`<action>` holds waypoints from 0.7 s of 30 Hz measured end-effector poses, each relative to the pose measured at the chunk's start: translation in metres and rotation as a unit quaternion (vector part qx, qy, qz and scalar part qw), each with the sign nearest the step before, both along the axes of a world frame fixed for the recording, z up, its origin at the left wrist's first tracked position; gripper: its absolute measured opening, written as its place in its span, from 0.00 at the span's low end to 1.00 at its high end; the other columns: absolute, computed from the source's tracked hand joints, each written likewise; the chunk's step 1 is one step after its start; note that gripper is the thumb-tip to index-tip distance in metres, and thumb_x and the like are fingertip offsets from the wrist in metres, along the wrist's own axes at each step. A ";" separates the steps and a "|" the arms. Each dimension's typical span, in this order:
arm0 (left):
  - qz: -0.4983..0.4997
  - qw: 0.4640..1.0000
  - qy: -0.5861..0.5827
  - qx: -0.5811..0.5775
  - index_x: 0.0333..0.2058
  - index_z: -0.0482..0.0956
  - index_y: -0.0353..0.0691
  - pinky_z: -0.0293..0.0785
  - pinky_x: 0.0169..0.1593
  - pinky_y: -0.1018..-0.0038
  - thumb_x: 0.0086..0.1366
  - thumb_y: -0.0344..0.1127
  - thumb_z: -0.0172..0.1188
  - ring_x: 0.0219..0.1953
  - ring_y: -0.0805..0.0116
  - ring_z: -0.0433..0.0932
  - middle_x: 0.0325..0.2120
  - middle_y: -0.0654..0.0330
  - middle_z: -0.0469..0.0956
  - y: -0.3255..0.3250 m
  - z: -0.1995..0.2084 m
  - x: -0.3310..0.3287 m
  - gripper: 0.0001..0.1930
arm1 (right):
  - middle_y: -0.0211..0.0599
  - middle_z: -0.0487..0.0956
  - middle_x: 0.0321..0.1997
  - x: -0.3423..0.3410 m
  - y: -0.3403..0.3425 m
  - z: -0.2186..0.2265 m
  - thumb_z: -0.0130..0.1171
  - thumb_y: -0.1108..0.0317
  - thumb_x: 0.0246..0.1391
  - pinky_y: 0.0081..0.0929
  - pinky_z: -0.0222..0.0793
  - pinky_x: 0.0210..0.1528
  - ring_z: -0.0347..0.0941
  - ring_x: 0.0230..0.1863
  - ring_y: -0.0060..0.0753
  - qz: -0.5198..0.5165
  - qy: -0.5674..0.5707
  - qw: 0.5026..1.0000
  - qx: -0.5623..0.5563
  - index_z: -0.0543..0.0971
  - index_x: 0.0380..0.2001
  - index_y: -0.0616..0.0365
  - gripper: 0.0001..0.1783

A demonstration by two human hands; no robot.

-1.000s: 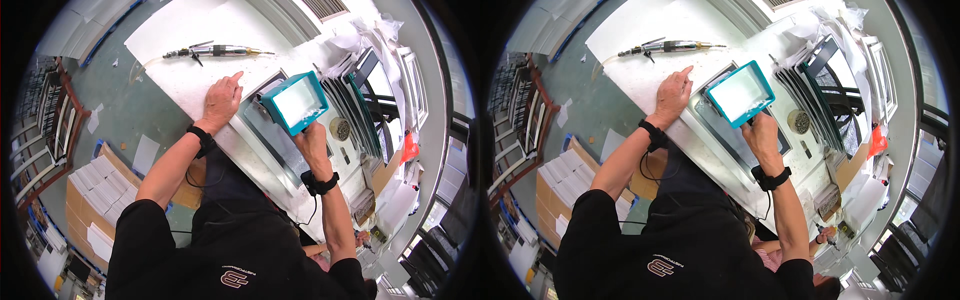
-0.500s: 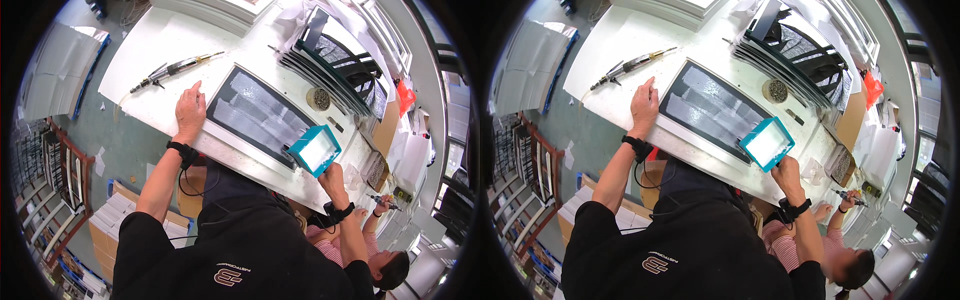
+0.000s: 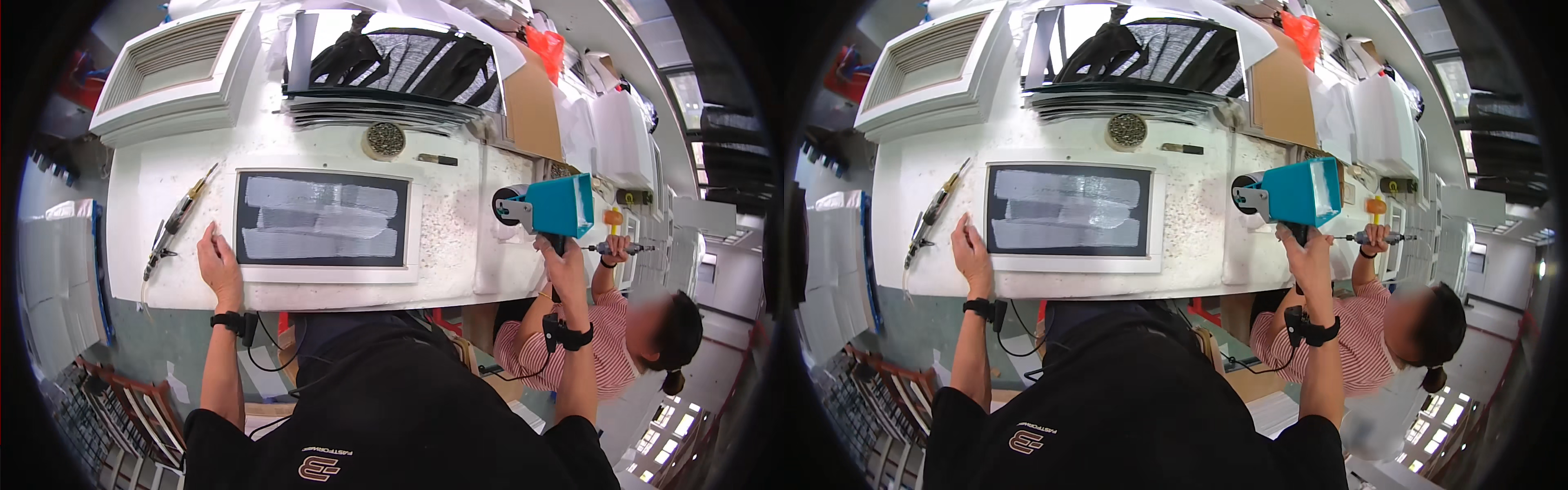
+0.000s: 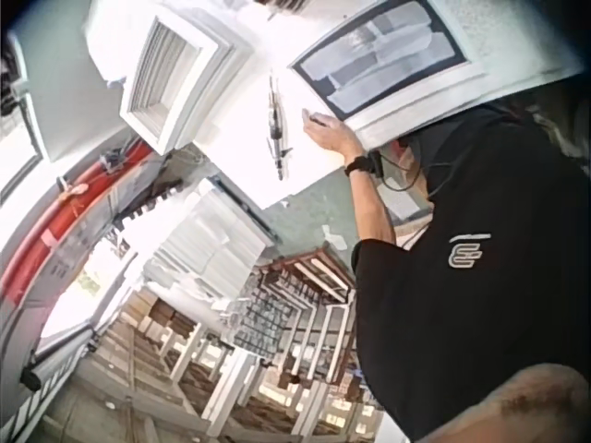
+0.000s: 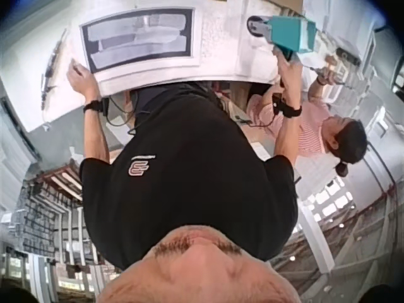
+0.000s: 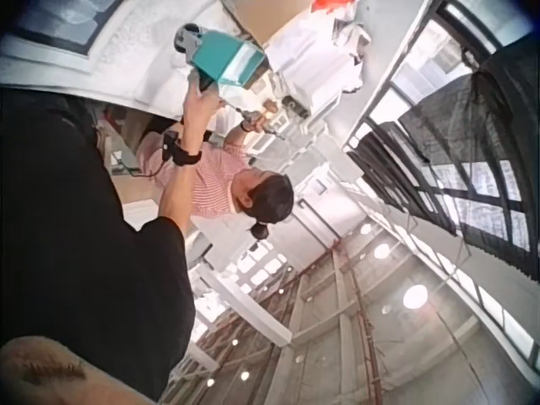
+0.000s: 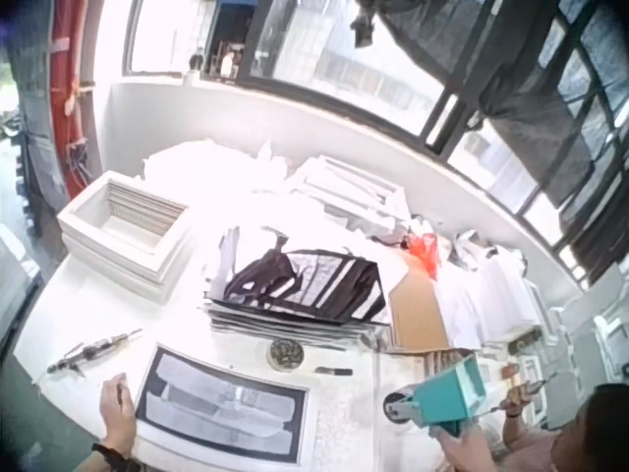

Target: The person places a dark rectangular panel into a white frame on a workbench, then uses a pneumatic screwdriver to drive screws into the frame. The person handles multiple white panels and screws during the process.

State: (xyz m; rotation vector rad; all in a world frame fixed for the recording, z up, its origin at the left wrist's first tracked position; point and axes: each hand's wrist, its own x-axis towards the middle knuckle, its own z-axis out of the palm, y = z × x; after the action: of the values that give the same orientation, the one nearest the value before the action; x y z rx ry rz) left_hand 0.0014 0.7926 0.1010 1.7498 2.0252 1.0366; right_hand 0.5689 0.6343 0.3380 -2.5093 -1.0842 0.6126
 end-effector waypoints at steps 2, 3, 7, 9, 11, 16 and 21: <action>-0.011 1.000 0.007 0.019 0.58 0.77 0.37 0.72 0.43 0.67 0.75 0.31 0.52 0.36 0.63 0.74 0.39 0.55 0.77 0.000 -0.002 -0.001 0.17 | 0.52 0.83 0.31 0.018 -0.005 0.009 0.66 0.52 0.60 0.46 0.68 0.54 0.80 0.31 0.43 -0.038 0.047 0.998 0.001 0.79 0.43 0.67 0.25; -0.015 1.000 -0.001 0.002 0.58 0.76 0.36 0.72 0.44 0.68 0.75 0.32 0.51 0.37 0.62 0.74 0.40 0.54 0.77 0.000 -0.001 0.000 0.17 | 0.54 0.83 0.32 0.030 -0.015 0.001 0.65 0.52 0.60 0.47 0.68 0.55 0.79 0.35 0.49 -0.020 -0.005 1.000 0.019 0.78 0.45 0.68 0.25; -0.027 0.999 0.009 0.020 0.59 0.76 0.35 0.73 0.48 0.67 0.76 0.31 0.50 0.41 0.60 0.76 0.43 0.53 0.78 -0.001 -0.003 0.000 0.17 | 0.69 0.76 0.48 0.056 -0.042 -0.029 0.64 0.56 0.61 0.54 0.61 0.64 0.72 0.53 0.75 -0.021 -0.088 0.995 0.035 0.73 0.50 0.71 0.27; -0.034 0.999 0.027 0.029 0.59 0.76 0.35 0.73 0.49 0.66 0.76 0.31 0.49 0.42 0.59 0.76 0.44 0.52 0.78 -0.001 -0.005 -0.003 0.17 | 0.72 0.72 0.54 0.067 -0.054 -0.051 0.65 0.57 0.60 0.56 0.56 0.67 0.69 0.55 0.76 -0.058 -0.095 0.993 0.045 0.73 0.49 0.73 0.27; -0.033 0.999 0.021 0.011 0.59 0.75 0.35 0.73 0.52 0.66 0.76 0.31 0.49 0.45 0.57 0.77 0.46 0.51 0.78 -0.001 -0.004 -0.002 0.17 | 0.73 0.67 0.57 0.077 -0.065 -0.067 0.68 0.64 0.54 0.58 0.57 0.66 0.62 0.61 0.77 -0.034 -0.122 0.988 0.092 0.73 0.48 0.73 0.26; -0.028 0.999 0.011 -0.018 0.60 0.75 0.35 0.71 0.57 0.65 0.77 0.31 0.48 0.51 0.54 0.77 0.49 0.49 0.77 -0.003 -0.005 -0.004 0.17 | 0.70 0.67 0.62 0.099 -0.076 -0.087 0.68 0.61 0.54 0.52 0.65 0.61 0.67 0.60 0.72 0.054 -0.234 0.967 0.091 0.74 0.51 0.72 0.28; -0.040 0.999 0.034 -0.010 0.60 0.74 0.35 0.70 0.58 0.64 0.77 0.32 0.47 0.52 0.52 0.76 0.50 0.48 0.77 0.000 -0.008 -0.008 0.17 | 0.64 0.71 0.57 0.094 -0.071 -0.092 0.73 0.69 0.43 0.63 0.56 0.68 0.61 0.63 0.74 0.072 -0.253 0.953 0.149 0.79 0.42 0.70 0.24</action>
State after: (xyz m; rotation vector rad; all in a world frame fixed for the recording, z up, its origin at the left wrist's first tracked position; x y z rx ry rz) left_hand -0.0066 0.7929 0.0926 1.8640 1.9797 0.9418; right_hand 0.6626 0.5636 0.2458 -2.3829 -1.4174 -0.1776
